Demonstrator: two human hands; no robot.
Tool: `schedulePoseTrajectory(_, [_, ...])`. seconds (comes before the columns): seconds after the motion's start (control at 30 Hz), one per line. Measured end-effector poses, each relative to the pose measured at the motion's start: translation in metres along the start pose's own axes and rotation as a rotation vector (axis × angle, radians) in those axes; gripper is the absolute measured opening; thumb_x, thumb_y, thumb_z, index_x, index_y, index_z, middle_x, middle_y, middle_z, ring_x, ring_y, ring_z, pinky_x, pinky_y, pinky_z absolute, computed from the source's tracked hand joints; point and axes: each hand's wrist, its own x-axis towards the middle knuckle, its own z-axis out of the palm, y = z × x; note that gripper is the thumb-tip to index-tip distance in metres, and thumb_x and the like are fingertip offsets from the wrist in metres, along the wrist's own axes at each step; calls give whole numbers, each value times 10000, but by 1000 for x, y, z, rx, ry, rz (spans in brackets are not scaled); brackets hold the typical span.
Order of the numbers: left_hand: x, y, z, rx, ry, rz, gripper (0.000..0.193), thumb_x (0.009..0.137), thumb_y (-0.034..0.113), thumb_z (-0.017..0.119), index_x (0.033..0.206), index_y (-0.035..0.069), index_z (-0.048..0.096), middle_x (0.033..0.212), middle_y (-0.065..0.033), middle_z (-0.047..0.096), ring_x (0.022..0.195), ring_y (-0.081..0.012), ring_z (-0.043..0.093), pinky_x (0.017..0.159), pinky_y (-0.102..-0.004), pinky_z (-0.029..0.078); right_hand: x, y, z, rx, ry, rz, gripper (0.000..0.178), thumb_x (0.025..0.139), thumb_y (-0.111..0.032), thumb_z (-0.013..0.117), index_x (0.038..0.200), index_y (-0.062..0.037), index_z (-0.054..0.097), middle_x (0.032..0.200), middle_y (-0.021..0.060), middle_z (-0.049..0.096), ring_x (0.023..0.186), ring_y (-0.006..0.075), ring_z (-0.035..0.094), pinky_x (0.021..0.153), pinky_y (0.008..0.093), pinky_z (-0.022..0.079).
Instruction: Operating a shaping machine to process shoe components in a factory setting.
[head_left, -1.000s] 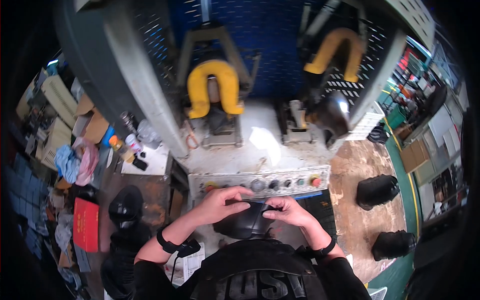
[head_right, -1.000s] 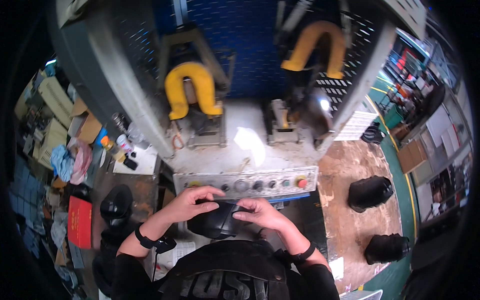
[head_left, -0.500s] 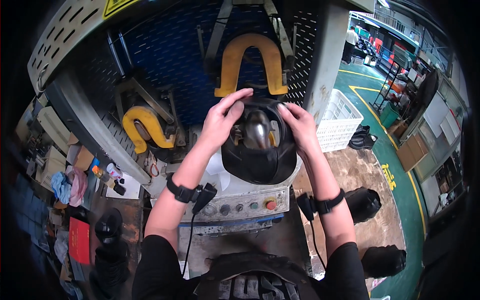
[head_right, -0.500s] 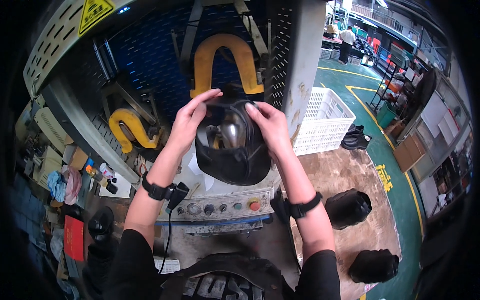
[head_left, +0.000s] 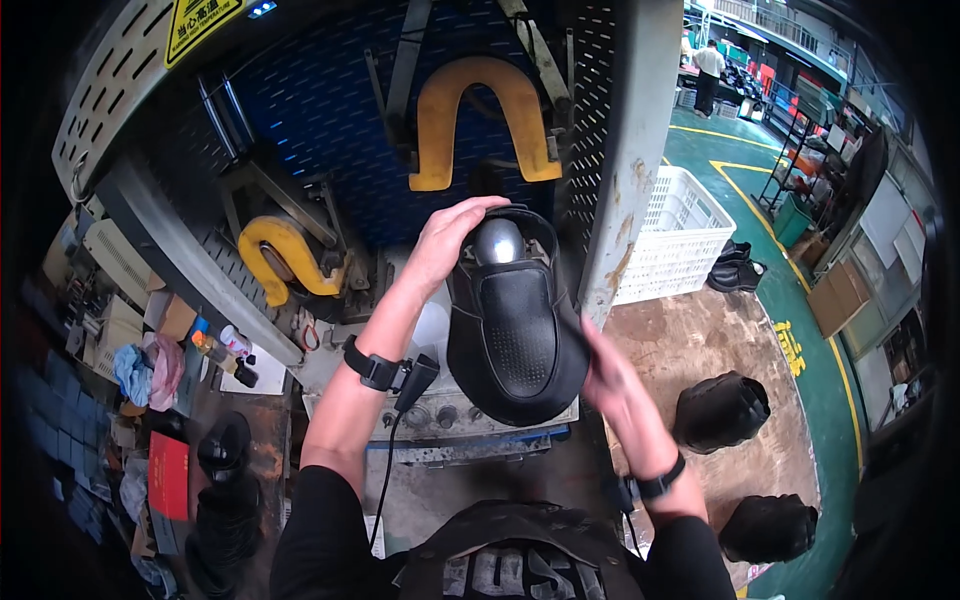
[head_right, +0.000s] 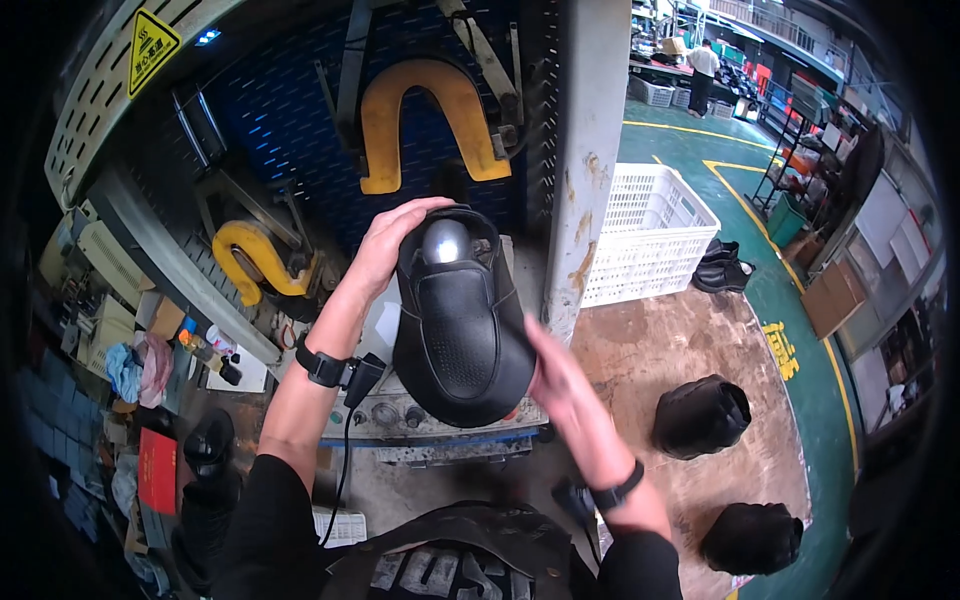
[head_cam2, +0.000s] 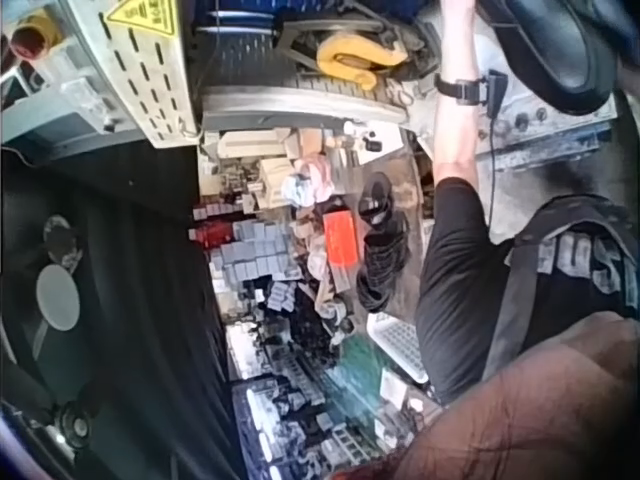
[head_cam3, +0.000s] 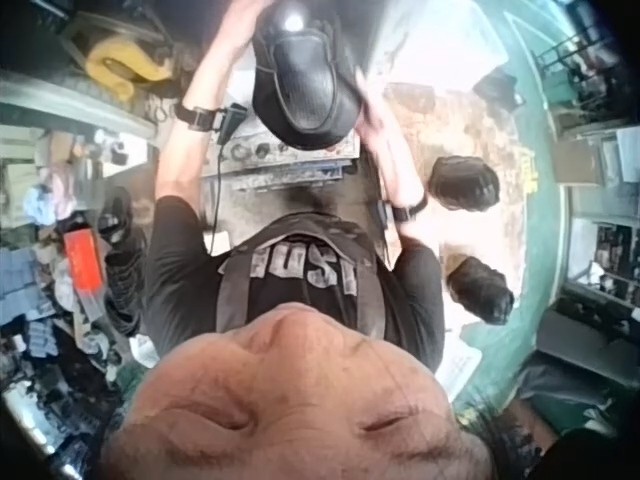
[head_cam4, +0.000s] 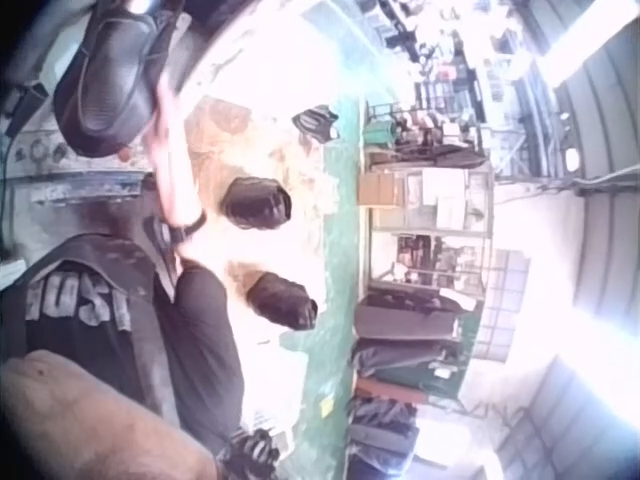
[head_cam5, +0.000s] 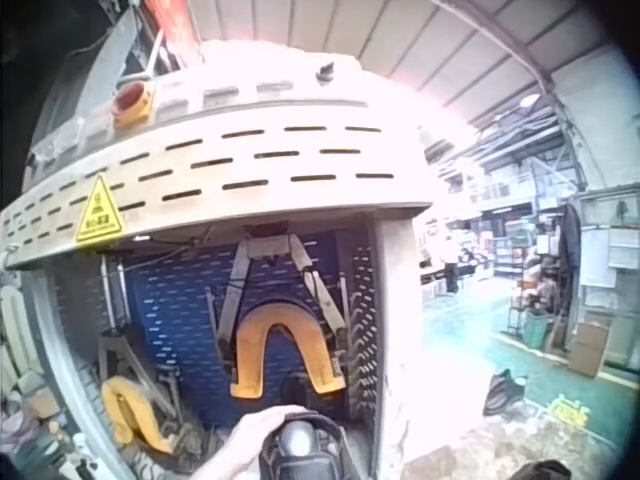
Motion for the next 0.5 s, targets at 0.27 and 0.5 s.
schedulePoseTrajectory(0.27, [-19, -3, 12, 332, 47, 376, 341, 946, 206, 426, 1123, -20, 611, 1186, -141, 603, 1198, -268, 512, 1026, -339, 358, -4, 105, -18, 334, 242, -97, 478, 931, -431, 488, 1262, -86, 505, 1250, 70, 580, 1128, 223, 566, 960, 386, 456])
schedulePoseTrajectory(0.5, [-36, -2, 21, 445, 25, 514, 264, 917, 136, 456, 1054, -28, 610, 1155, -167, 602, 1198, -328, 509, 1011, -387, 388, 89, 147, -50, 154, 535, -302, 507, 969, -420, 433, 1237, 3, 508, 1202, 129, 587, 1079, 246, 586, 945, 402, 462])
